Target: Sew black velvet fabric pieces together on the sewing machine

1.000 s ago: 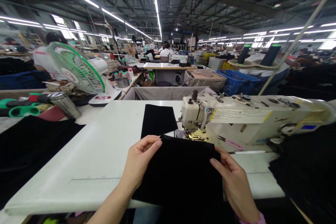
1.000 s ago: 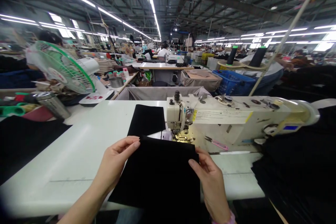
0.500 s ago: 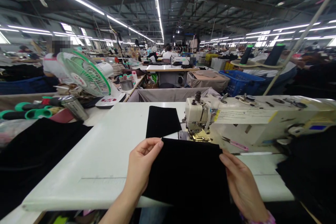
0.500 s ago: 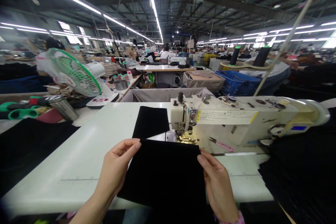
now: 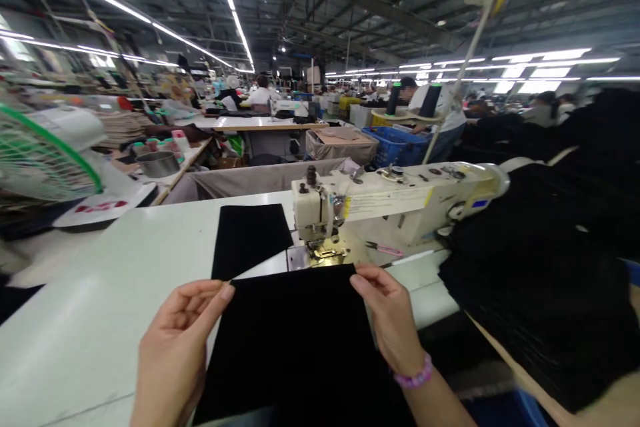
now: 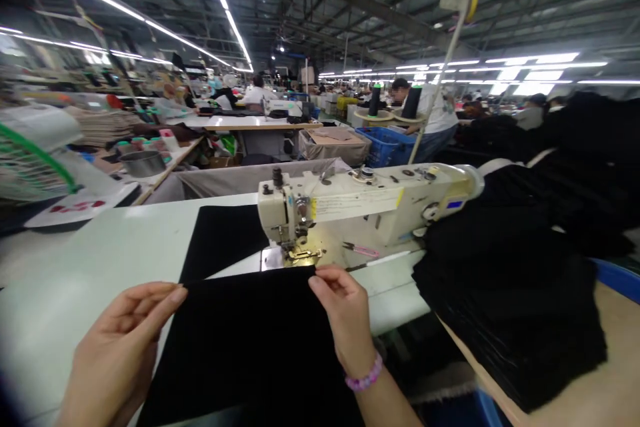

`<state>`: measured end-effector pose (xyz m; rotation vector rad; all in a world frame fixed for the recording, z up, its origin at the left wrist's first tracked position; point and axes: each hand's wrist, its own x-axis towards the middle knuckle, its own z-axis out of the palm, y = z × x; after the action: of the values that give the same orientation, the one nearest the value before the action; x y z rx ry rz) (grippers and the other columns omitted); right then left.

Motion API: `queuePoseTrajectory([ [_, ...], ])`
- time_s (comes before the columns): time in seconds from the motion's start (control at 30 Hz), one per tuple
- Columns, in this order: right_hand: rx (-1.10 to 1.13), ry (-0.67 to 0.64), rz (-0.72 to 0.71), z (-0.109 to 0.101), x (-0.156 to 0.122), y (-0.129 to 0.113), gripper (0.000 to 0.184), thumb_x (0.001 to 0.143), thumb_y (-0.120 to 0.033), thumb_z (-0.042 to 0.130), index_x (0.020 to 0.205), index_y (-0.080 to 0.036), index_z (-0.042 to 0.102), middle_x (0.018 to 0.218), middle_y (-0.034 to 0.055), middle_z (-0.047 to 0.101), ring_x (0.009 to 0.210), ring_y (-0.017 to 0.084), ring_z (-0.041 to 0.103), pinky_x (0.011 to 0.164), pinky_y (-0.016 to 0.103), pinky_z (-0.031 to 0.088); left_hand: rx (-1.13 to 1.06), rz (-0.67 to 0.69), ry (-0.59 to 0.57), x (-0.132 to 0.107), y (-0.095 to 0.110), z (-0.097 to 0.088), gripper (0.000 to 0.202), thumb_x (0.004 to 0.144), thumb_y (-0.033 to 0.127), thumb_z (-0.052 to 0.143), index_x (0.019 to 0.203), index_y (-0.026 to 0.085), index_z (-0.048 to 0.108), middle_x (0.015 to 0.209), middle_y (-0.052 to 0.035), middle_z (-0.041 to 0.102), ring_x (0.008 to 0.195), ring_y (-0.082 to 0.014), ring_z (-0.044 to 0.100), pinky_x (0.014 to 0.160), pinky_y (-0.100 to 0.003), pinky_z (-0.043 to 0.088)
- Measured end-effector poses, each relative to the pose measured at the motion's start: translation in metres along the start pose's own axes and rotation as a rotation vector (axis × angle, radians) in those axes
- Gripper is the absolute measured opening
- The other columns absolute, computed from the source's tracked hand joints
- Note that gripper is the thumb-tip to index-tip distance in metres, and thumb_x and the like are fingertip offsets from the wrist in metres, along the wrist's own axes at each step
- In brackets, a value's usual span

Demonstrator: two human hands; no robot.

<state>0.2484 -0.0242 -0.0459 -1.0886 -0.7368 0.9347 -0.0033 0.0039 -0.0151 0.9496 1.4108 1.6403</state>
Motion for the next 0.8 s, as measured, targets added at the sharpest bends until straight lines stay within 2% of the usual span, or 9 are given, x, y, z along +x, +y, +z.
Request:
queuePoseTrajectory([
  [0.13,0.065,-0.003,0.025,0.002,0.0,-0.004,0.025,0.067,-0.037,0.086,0.081,-0.019,0.076,0.08,0.0018,0.073,0.079,0.017,0.064,0.079,0.03,0.052,0.004,-0.027,0.001,0.005,-0.008,-0.005,0.033,0.054,0.028,0.088,0.079,0.022,0.067,0.077,0.0048,0.071,0.079,-0.0129,0.065,0.07,-0.019,0.053],
  [0.2,0.07,-0.004,0.031,0.002,0.0,-0.005,0.025,0.067,-0.037,0.085,0.08,-0.018,0.075,0.078,0.0018,0.072,0.078,0.017,0.063,0.077,0.03,0.052,0.052,-0.026,0.005,0.004,-0.012,-0.008,0.034,0.054,0.028,0.088,0.081,0.023,0.068,0.077,0.0047,0.071,0.071,-0.0106,0.062,0.059,-0.016,0.049],
  [0.27,0.071,-0.009,0.031,0.002,0.0,-0.005,0.025,0.068,-0.037,0.084,0.08,-0.018,0.074,0.078,0.0017,0.071,0.078,0.017,0.062,0.077,0.03,0.051,0.103,-0.043,-0.002,0.002,-0.015,-0.011,0.037,0.054,0.03,0.089,0.084,0.023,0.068,0.074,0.0045,0.069,0.057,-0.0086,0.054,0.044,-0.016,0.039],
  [0.33,0.073,-0.009,0.022,0.002,0.002,-0.005,0.023,0.069,-0.035,0.083,0.079,-0.019,0.071,0.078,0.0012,0.069,0.078,0.017,0.061,0.076,0.03,0.05,0.14,-0.045,-0.011,0.001,-0.015,-0.012,0.039,0.054,0.035,0.089,0.086,0.024,0.068,0.069,0.0051,0.067,0.047,-0.0075,0.044,0.037,-0.017,0.028],
  [0.47,0.026,-0.038,0.011,0.001,0.005,-0.008,0.02,0.069,-0.029,0.078,0.08,-0.02,0.064,0.078,-0.0011,0.063,0.076,0.015,0.058,0.072,0.026,0.048,0.286,0.08,-0.098,0.009,0.006,-0.01,0.035,0.059,0.046,0.085,0.082,0.026,0.067,0.056,0.0072,0.061,0.044,-0.0105,0.044,0.042,-0.021,0.032],
  [0.57,-0.16,-0.187,-0.023,-0.003,-0.008,-0.012,0.016,0.07,-0.019,0.068,0.081,-0.021,0.057,0.077,-0.0032,0.059,0.073,0.014,0.056,0.071,0.025,0.047,0.499,0.168,-0.243,0.028,0.038,0.003,0.037,0.059,0.054,0.079,0.078,0.024,0.067,0.053,0.0049,0.061,0.047,-0.0149,0.051,0.047,-0.026,0.039],
  [0.67,-0.415,-0.385,-0.048,-0.01,-0.036,-0.008,0.016,0.072,-0.012,0.061,0.082,-0.022,0.053,0.076,-0.0042,0.055,0.072,0.014,0.056,0.071,0.026,0.046,0.716,0.302,-0.518,0.05,0.056,0.029,0.028,0.062,0.047,0.073,0.074,0.023,0.067,0.065,0.0,0.068,0.058,-0.0183,0.059,0.056,-0.028,0.044],
  [0.73,-0.511,-0.513,-0.048,-0.015,-0.056,0.003,0.014,0.075,-0.011,0.06,0.083,-0.022,0.055,0.076,-0.0036,0.057,0.073,0.015,0.057,0.071,0.025,0.047,0.81,0.387,-0.718,0.06,0.047,0.051,0.015,0.068,0.037,0.067,0.07,0.023,0.064,0.065,0.0004,0.066,0.061,-0.0181,0.059,0.059,-0.028,0.043],
  [0.8,-0.546,-0.555,-0.084,-0.021,-0.071,0.02,0.012,0.077,-0.011,0.058,0.082,-0.022,0.058,0.075,-0.0024,0.06,0.072,0.015,0.06,0.069,0.025,0.047,0.833,0.458,-0.869,0.065,0.023,0.072,0.006,0.073,0.028,0.06,0.071,0.023,0.063,0.067,0.0009,0.065,0.063,-0.0174,0.058,0.062,-0.027,0.042],
])
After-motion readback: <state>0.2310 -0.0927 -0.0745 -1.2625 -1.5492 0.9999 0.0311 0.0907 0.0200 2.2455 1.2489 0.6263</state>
